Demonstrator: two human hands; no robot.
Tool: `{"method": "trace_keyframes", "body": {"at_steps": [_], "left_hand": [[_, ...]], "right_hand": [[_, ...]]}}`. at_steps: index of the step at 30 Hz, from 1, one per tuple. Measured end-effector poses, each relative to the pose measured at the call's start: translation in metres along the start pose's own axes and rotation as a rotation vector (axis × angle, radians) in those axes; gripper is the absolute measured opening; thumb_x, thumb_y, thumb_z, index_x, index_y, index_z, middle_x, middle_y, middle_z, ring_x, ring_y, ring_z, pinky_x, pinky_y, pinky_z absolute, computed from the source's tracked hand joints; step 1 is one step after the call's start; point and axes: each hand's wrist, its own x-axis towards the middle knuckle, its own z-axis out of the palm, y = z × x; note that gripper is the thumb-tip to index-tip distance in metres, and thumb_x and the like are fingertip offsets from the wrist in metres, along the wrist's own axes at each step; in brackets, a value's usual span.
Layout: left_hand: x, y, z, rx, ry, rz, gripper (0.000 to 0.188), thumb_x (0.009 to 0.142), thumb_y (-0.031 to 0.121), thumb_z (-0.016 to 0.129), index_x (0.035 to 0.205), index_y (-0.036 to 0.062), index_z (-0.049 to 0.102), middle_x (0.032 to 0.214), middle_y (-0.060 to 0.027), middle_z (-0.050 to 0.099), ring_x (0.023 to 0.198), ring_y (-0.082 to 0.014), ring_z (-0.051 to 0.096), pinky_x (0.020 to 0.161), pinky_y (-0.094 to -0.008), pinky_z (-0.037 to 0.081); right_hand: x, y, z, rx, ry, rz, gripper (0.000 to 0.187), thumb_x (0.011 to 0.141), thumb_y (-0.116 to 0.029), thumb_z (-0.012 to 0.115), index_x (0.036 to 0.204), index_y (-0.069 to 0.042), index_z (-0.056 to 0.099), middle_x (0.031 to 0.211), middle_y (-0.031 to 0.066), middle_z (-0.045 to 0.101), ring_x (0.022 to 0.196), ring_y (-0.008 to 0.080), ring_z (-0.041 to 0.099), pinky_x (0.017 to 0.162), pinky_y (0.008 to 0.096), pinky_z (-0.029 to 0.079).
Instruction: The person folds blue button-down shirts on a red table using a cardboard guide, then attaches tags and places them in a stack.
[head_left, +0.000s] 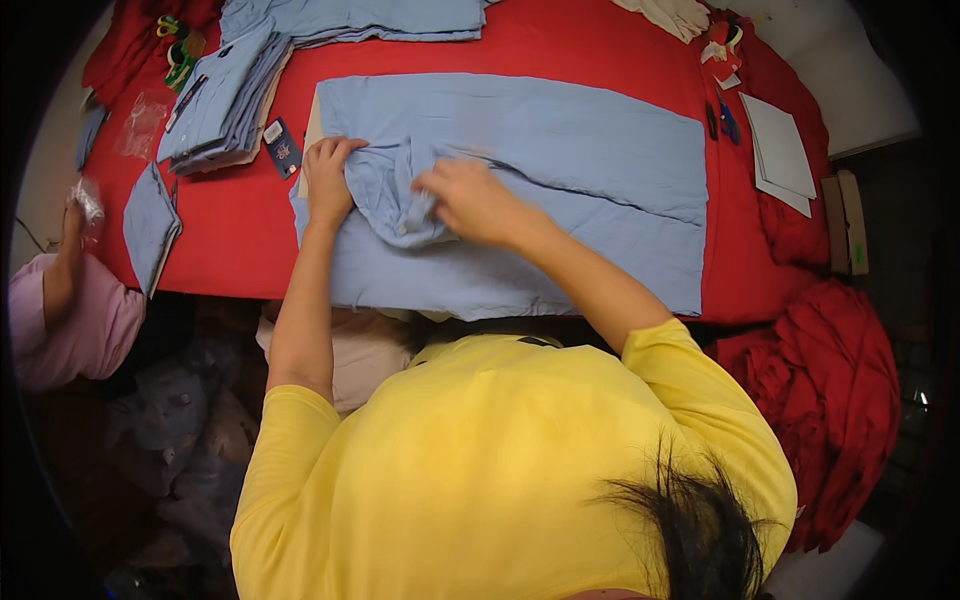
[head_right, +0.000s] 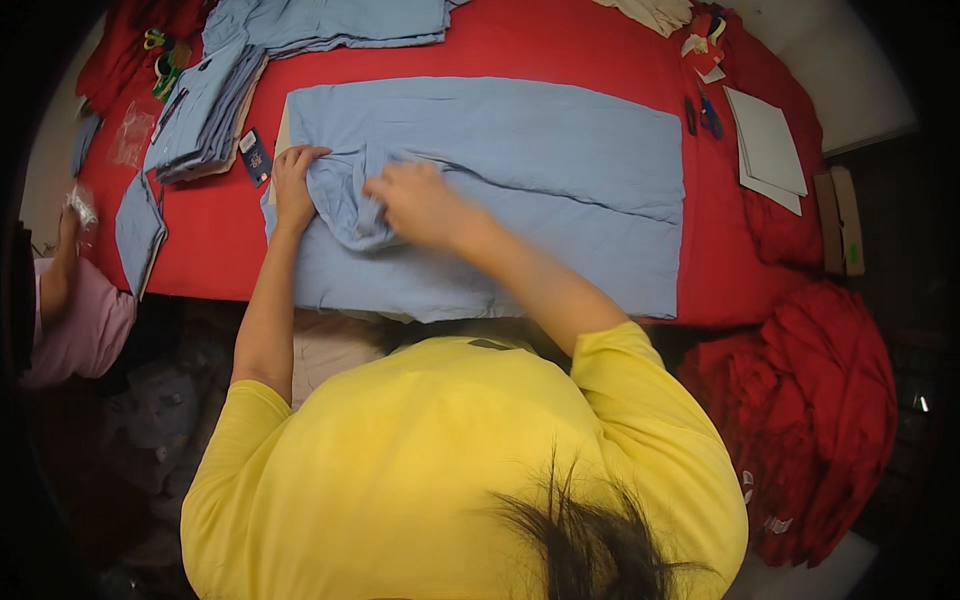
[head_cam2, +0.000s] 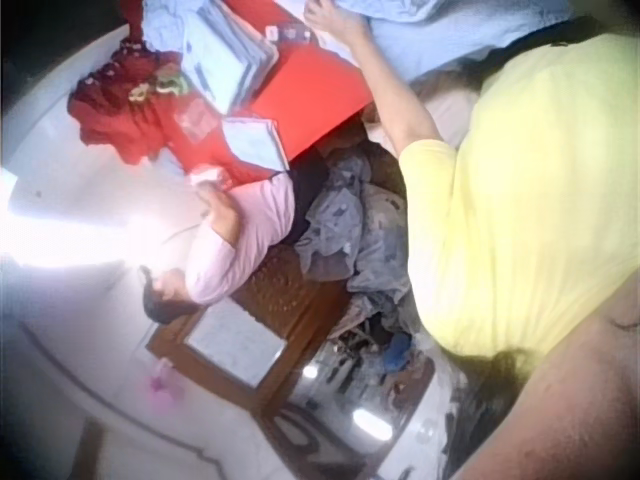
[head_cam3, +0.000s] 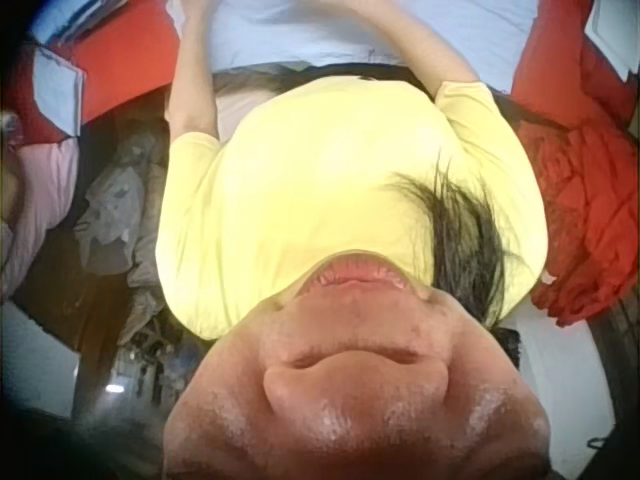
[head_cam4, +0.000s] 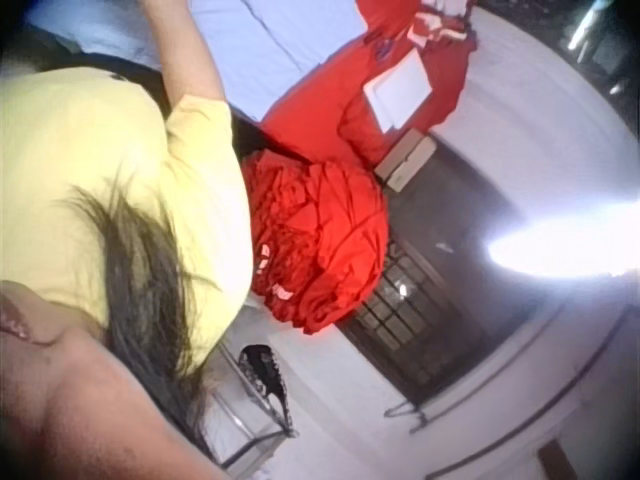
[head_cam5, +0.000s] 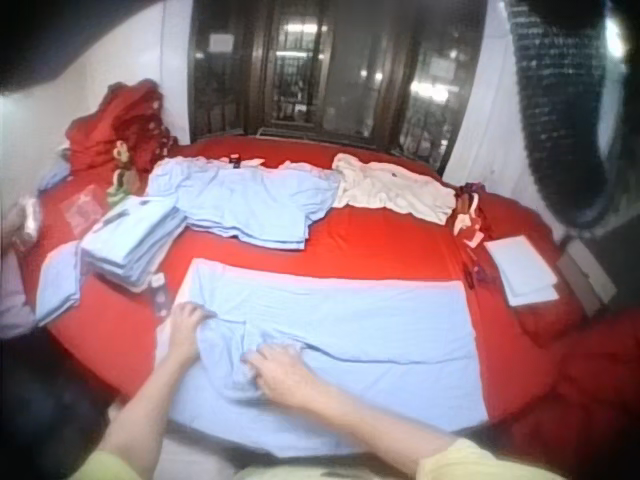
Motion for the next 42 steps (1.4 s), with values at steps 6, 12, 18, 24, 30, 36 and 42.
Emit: {"method": "trace_keyframes", "body": {"at_steps": [6,12,18,24,30,36,42], "left_hand": [[0.005,-0.015,0.000,-0.055,-0.054,0.000,0.037,0.069,0.018,0.068,0.106,0.0169,0.066,0.109,-0.0063,0.060,0.113,-0.0297,0.047,0.103,-0.0400,0.032],[0.047,-0.001,-0.019,0.007,-0.358,-0.097,0.059,0.064,0.025,0.082,0.118,0.0124,0.060,0.121,-0.0090,0.057,0.118,-0.0330,0.046,0.100,-0.0403,0.036],[0.048,-0.009,-0.023,-0.025,-0.262,0.061,0.055,0.064,0.034,0.083,0.109,0.0118,0.060,0.113,-0.0084,0.058,0.112,-0.0310,0.049,0.097,-0.0432,0.036],[0.026,-0.026,-0.017,0.080,-0.203,0.117,0.040,0.065,0.033,0.082,0.091,0.0104,0.061,0.096,-0.0078,0.057,0.097,-0.0304,0.053,0.085,-0.0437,0.040],[0.042,-0.023,-0.029,-0.180,-0.440,-0.130,0.048,0.080,0.059,0.062,0.095,0.0143,0.072,0.114,-0.0062,0.062,0.114,-0.0306,0.049,0.104,-0.0462,0.032],[0.062,-0.049,-0.054,-0.863,-0.811,-0.569,0.088,0.082,0.078,0.036,0.118,0.0039,0.066,0.128,-0.0207,0.056,0.127,-0.0353,0.045,0.111,-0.0384,0.026],[0.061,-0.054,-0.009,-0.273,-0.467,-0.385,0.054,0.075,0.040,0.074,0.116,0.0060,0.065,0.114,-0.0230,0.063,0.107,-0.0362,0.061,0.091,-0.0417,0.047]], "right_hand": [[-0.010,-0.082,-0.061,0.495,-0.018,0.003,0.028,0.076,-0.006,0.070,0.102,-0.008,0.059,0.090,0.0093,0.058,0.086,0.0256,0.060,0.073,0.0336,0.049],[-0.063,0.049,-0.088,0.179,0.496,0.860,0.031,0.080,-0.016,0.072,0.105,-0.003,0.060,0.100,0.0141,0.063,0.094,0.0262,0.059,0.080,0.0374,0.049],[-0.089,-0.031,-0.041,0.014,0.014,0.414,0.033,0.077,-0.013,0.072,0.108,-0.009,0.063,0.106,0.0128,0.056,0.100,0.0325,0.054,0.088,0.0390,0.045],[-0.072,-0.081,0.051,-0.163,-0.328,-0.169,0.026,0.079,-0.014,0.059,0.105,-0.013,0.061,0.101,0.0104,0.052,0.094,0.0285,0.051,0.086,0.0401,0.043],[-0.038,-0.056,0.048,0.124,-0.648,-0.150,0.014,0.080,-0.012,0.059,0.094,-0.011,0.060,0.085,0.0091,0.056,0.080,0.0283,0.057,0.074,0.0382,0.047],[0.114,0.080,-0.030,0.398,-0.150,0.216,0.018,0.087,-0.020,0.061,0.088,-0.003,0.061,0.080,0.0078,0.061,0.079,0.0150,0.058,0.073,0.0329,0.047],[0.008,0.113,-0.086,-0.188,0.476,0.554,0.019,0.085,-0.022,0.063,0.099,-0.009,0.064,0.104,0.0132,0.062,0.094,0.0324,0.057,0.080,0.0438,0.044]]}}
